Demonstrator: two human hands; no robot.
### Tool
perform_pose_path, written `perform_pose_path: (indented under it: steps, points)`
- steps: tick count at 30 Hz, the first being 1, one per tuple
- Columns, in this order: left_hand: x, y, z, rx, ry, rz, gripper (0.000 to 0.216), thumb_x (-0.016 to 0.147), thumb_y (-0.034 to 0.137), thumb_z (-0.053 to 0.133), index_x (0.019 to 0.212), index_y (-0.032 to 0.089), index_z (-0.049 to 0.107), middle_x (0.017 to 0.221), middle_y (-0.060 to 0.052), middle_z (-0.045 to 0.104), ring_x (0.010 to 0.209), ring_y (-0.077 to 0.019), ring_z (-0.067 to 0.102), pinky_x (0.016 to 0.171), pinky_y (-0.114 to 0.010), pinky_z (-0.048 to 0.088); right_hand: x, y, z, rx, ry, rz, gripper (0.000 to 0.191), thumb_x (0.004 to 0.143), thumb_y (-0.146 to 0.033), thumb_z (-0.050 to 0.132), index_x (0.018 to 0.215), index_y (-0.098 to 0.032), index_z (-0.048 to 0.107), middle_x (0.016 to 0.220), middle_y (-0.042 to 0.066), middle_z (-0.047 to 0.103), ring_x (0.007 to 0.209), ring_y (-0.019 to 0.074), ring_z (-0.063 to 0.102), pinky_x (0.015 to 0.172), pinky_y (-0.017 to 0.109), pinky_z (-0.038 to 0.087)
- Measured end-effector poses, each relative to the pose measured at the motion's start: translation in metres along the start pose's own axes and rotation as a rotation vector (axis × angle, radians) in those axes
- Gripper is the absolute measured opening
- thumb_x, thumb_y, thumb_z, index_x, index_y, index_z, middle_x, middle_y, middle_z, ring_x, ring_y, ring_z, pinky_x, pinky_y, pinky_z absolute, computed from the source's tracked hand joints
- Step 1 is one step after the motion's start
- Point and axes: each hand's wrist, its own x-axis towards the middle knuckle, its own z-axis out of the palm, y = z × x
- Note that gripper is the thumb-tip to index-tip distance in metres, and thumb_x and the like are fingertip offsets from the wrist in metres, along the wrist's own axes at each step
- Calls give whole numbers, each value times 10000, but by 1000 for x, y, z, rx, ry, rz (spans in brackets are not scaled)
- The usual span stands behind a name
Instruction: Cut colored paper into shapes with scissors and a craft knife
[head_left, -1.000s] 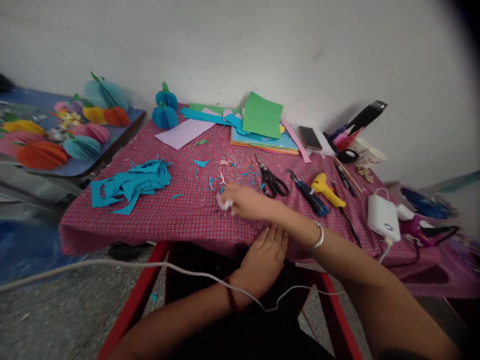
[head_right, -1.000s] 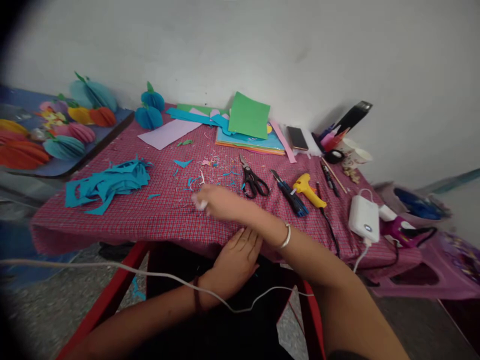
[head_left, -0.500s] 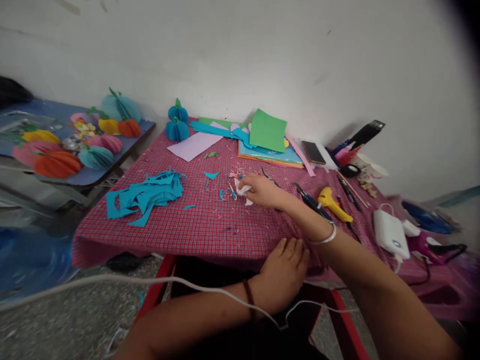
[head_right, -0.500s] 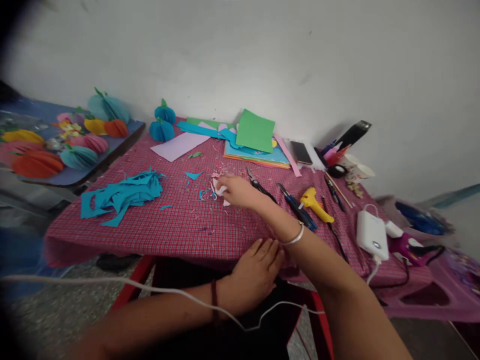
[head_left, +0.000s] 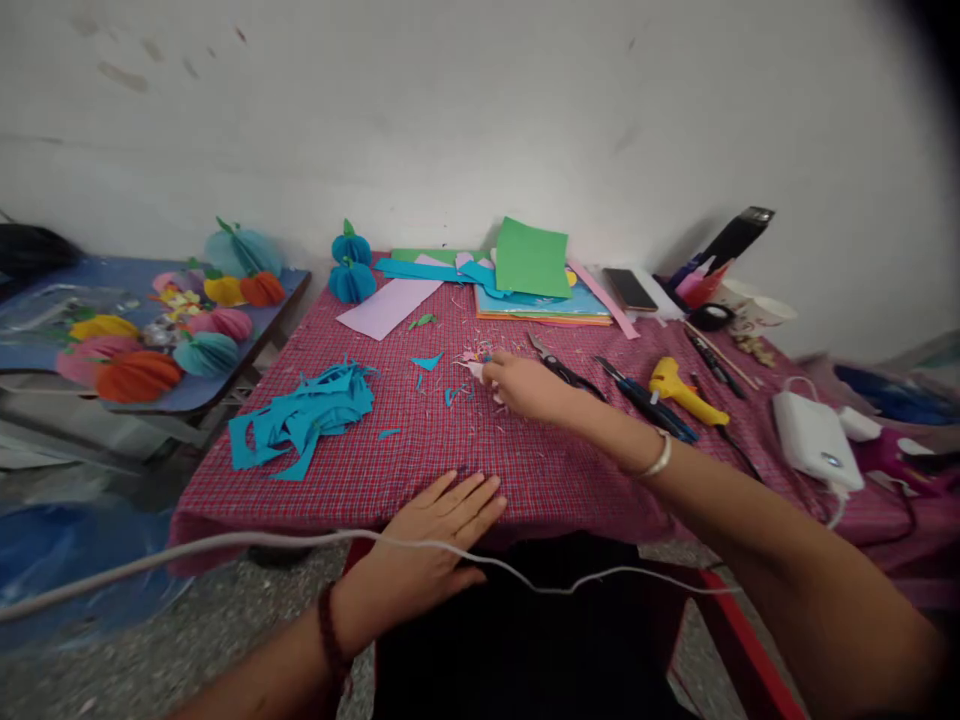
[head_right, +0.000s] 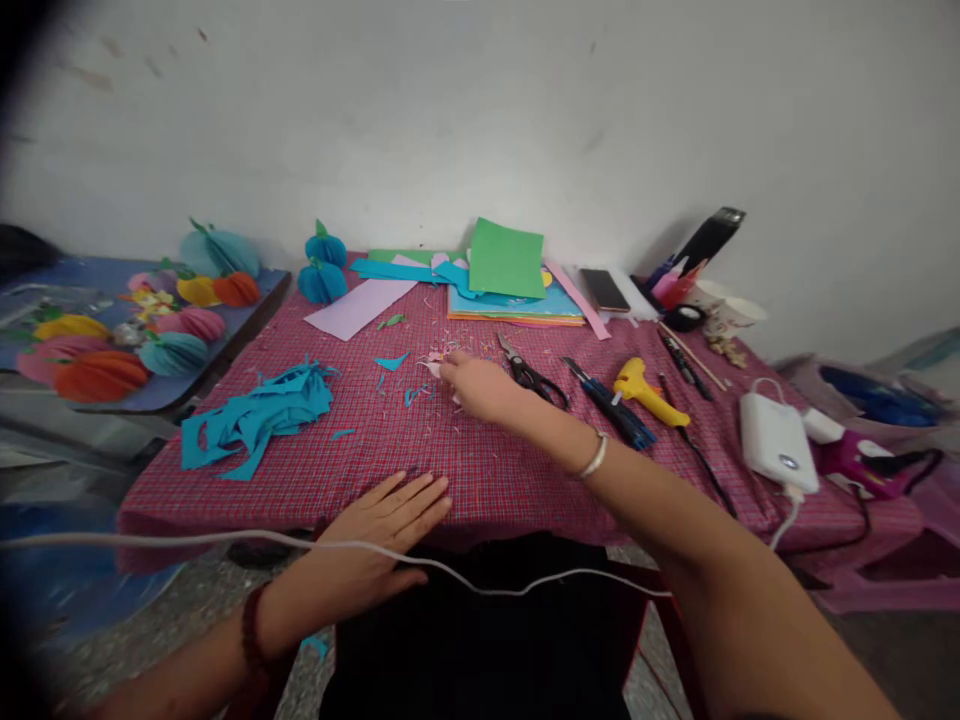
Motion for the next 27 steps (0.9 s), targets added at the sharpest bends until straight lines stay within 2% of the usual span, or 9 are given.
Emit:
perform_pose_path:
  steps: [2,6,8,11,14,17,19,24,27]
  points:
    - [2,5,4,-6,40,-13,760,832,501,581,1452,181,281,1526,-63,309,1388,-227,295,1151,-406,209,-5,-16,1,78,28,-95,244,821,-89,527,1041,-160,606,1003,77,558,734,135,522,649,251,371]
    - [2,10,13,-20,117,-60,708,852,505,548,1433,167,325,1471,-64,413,1346,-217,373,1129,-382,280,-4,-43,15,158,-103,-417,242,861,-101,472,1056,-174,595,960,50,554,645,108,468,570,234,341]
    - [2,10,15,-13,135,-48,665,875,488,521,1427,165,337,1485,-57,390,1359,-209,353,1133,-375,284,1,-28,12,142,-115,-316,236,858,-74,453,1024,-156,602,930,55,558,671,117,478,604,238,356]
    - [3,8,15,-5,166,-22,644,889,467,506,1427,158,333,1507,-53,352,1380,-204,318,1133,-370,294,-3,3,-6,93,-33,-22,214,826,-27,439,919,-125,604,900,73,555,727,139,506,689,266,389]
    - [5,7,15,-6,206,-15,616,892,395,525,1428,166,327,1485,-61,390,1359,-207,357,1106,-379,342,-20,-3,-14,212,22,-129,278,785,-28,488,1030,-140,554,997,75,560,870,160,532,781,271,406]
    - [7,7,17,-3,243,-9,567,896,335,516,1410,159,355,1440,-80,454,1321,-213,416,1075,-390,381,-31,-22,-2,305,-129,-273,293,793,-58,500,1074,-140,512,985,62,574,825,146,541,750,253,423]
    - [8,7,18,11,242,-8,534,897,317,506,1391,152,386,1428,-76,470,1309,-212,432,1071,-385,385,-25,-15,6,249,-148,-247,211,813,-71,492,1006,-145,531,970,63,569,821,151,537,762,263,422]
    - [8,7,21,55,242,-14,493,889,265,497,1364,154,428,1436,-48,462,1308,-206,435,1071,-365,378,-4,29,-3,89,15,59,215,793,-26,475,959,-135,557,987,97,543,875,185,524,800,312,403]
    - [9,6,21,63,262,-1,462,892,261,485,1341,156,459,1415,-45,488,1285,-206,465,1049,-365,397,-19,14,-3,215,29,-103,229,799,-47,495,989,-163,548,1005,68,526,882,163,519,793,280,401]
